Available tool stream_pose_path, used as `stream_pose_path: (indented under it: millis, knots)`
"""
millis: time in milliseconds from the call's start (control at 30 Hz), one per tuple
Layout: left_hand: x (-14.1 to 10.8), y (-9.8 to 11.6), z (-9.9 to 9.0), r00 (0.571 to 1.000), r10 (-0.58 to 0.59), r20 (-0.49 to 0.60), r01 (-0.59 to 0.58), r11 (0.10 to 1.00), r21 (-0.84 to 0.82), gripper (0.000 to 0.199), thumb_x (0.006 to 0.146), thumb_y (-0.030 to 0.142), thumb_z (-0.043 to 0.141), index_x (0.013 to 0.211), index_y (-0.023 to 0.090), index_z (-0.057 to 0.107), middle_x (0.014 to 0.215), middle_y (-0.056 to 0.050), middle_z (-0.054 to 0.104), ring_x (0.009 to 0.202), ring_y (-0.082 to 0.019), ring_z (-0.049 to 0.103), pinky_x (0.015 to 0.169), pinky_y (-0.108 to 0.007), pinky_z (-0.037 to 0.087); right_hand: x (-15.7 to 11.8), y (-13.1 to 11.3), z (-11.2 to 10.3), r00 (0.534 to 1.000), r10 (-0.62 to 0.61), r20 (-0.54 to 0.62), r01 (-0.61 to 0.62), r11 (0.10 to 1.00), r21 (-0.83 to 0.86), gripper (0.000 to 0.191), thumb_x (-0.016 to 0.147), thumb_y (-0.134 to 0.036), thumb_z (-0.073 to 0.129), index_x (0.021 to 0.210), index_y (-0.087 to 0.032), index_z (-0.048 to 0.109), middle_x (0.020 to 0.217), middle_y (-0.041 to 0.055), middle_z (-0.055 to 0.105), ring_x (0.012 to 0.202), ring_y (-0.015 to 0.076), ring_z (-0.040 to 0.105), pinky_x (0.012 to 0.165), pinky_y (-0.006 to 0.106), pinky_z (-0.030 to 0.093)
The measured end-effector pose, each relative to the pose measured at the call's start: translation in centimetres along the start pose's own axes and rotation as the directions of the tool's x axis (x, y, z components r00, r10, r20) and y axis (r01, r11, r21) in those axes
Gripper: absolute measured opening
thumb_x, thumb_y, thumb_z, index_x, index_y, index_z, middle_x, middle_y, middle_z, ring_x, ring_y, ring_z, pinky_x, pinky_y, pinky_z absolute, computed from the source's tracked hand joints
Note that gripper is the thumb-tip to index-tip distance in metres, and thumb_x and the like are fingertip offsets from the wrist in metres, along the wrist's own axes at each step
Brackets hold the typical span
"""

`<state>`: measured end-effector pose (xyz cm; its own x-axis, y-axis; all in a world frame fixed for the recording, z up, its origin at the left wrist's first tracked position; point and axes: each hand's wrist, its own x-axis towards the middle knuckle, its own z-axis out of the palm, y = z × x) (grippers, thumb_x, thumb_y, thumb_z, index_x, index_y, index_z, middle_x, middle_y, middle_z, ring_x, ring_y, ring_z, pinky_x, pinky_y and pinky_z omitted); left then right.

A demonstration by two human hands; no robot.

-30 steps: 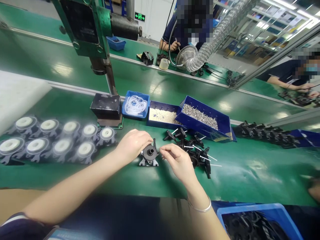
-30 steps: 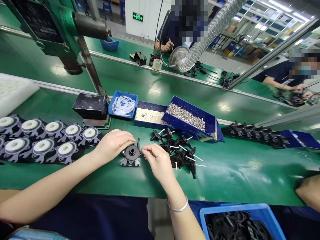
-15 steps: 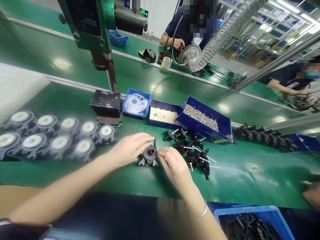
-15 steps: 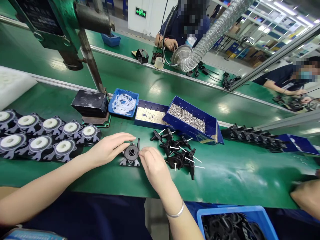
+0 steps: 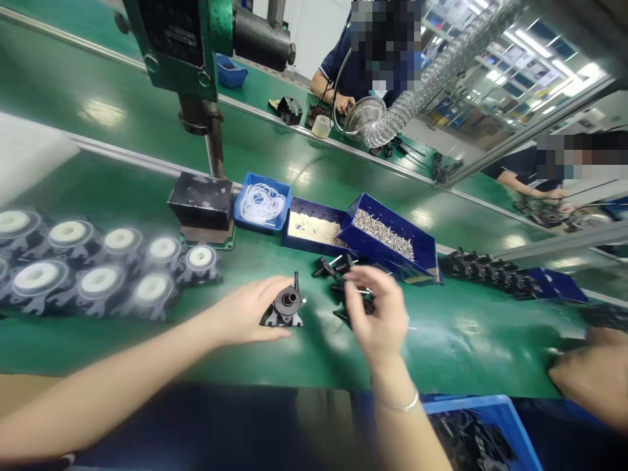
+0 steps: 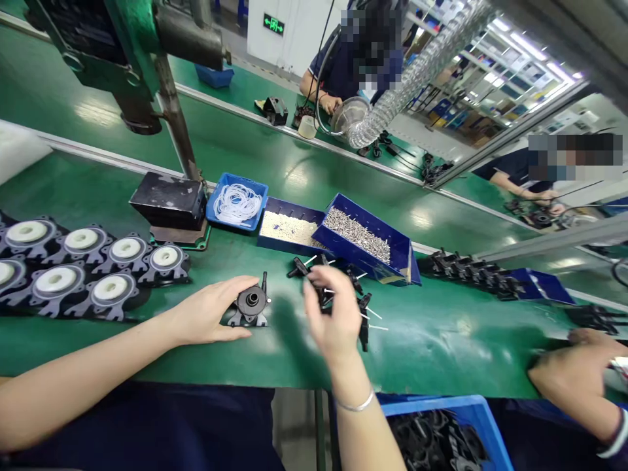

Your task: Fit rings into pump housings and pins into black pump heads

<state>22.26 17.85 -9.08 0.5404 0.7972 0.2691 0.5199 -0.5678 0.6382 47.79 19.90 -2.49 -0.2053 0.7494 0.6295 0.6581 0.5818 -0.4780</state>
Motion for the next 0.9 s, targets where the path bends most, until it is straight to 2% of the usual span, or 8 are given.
stream_pose_path:
  millis: [100,167,233,300,367,467,733,900]
  knots:
    - [-0.2,-0.2,0.6,1.0,-0.013,0.003,0.013,1.0,0.025,0.076,0.084,0.048,0.069,0.145,0.017,0.035,0.142,-0.018,0.053,0.127,-0.032,0.057,0.104,-0.046,0.053,6.2,3.6,-2.7,0.994,-0.028,-0.109,0.0,0.969,-0.246,0.015,0.091,-0.02,0.062,0.105,-0.02,0.066,0.111,0.0116,0.064,0.105,0.0241,0.063,0.086,0.039,0.057]
    - [-0.1,-0.3,1.0,1.0,0.0,-0.008,0.0,0.999,0.049,0.074,0.083,0.044,0.07,0.144,0.017,0.037,0.141,-0.018,0.055,0.124,-0.033,0.06,0.102,-0.046,0.054,10.1,6.9,-3.8,0.993,0.122,-0.005,-0.114,0.909,-0.4,0.017,0.091,-0.021,0.061,0.105,-0.015,0.067,0.11,0.0137,0.065,0.091,0.0218,0.066,0.083,0.038,0.056]
    - [0.0,-0.2,1.1,1.0,0.02,-0.012,-0.019,0.997,0.078,0.073,0.082,0.042,0.071,0.143,0.017,0.039,0.14,-0.018,0.056,0.121,-0.033,0.062,0.099,-0.046,0.056,13.0,10.1,-3.9,0.906,0.384,0.179,-0.219,0.785,-0.579,0.019,0.087,-0.022,0.067,0.102,-0.012,0.07,0.102,0.0143,0.069,0.088,0.0235,0.067,0.085,0.037,0.053]
    - [0.2,0.0,1.0,0.999,0.041,-0.004,-0.04,0.992,0.115,0.072,0.081,0.042,0.071,0.142,0.014,0.042,0.138,-0.019,0.058,0.117,-0.034,0.064,0.095,-0.046,0.058,14.5,12.6,-3.3,0.823,0.494,0.28,-0.227,0.738,-0.635,0.013,0.079,-0.023,0.076,0.087,-0.012,0.073,0.086,0.0114,0.072,0.079,0.0242,0.068,0.079,0.034,0.052]
    - [0.4,0.4,0.7,0.998,0.056,0.006,-0.056,0.986,0.158,0.072,0.081,0.042,0.072,0.139,0.011,0.045,0.135,-0.021,0.06,0.114,-0.035,0.066,0.091,-0.046,0.06,14.8,14.0,-2.3,0.805,0.501,0.317,-0.211,0.743,-0.636,0.007,0.077,-0.021,0.077,0.076,-0.014,0.073,0.077,0.0089,0.073,0.074,0.0234,0.068,0.074,0.031,0.05]
    - [0.6,0.6,0.5,0.997,0.075,0.015,-0.077,0.98,0.183,0.071,0.081,0.042,0.073,0.138,0.009,0.046,0.132,-0.022,0.061,0.111,-0.035,0.066,0.09,-0.044,0.06,14.1,14.8,-1.4,0.821,0.479,0.311,-0.193,0.746,-0.637,0.008,0.083,-0.017,0.067,0.078,-0.015,0.074,0.083,0.0092,0.074,0.08,0.0229,0.068,0.078,0.03,0.048]
    - [0.2,-0.5,1.7,0.999,0.036,-0.041,-0.039,0.996,-0.079,0.08,0.081,0.044,0.074,0.144,0.018,0.031,0.136,-0.018,0.057,0.117,-0.031,0.063,0.098,-0.045,0.055,13.2,15.5,-1.4,0.842,0.476,0.253,-0.224,0.736,-0.639,0.021,0.089,-0.028,0.06,0.087,-0.013,0.074,0.085,0.0119,0.073,0.08,0.0237,0.066,0.079,0.032,0.047]
    - [0.3,-0.6,1.6,0.999,0.044,0.024,-0.043,0.999,-0.027,0.075,0.082,0.046,0.073,0.142,0.019,0.037,0.14,-0.018,0.053,0.117,-0.033,0.063,0.096,-0.046,0.056,13.5,15.5,-1.3,0.816,0.51,0.272,-0.232,0.72,-0.654,0.016,0.084,-0.03,0.065,0.083,-0.015,0.073,0.081,0.0105,0.073,0.076,0.0236,0.065,0.073,0.031,0.046]
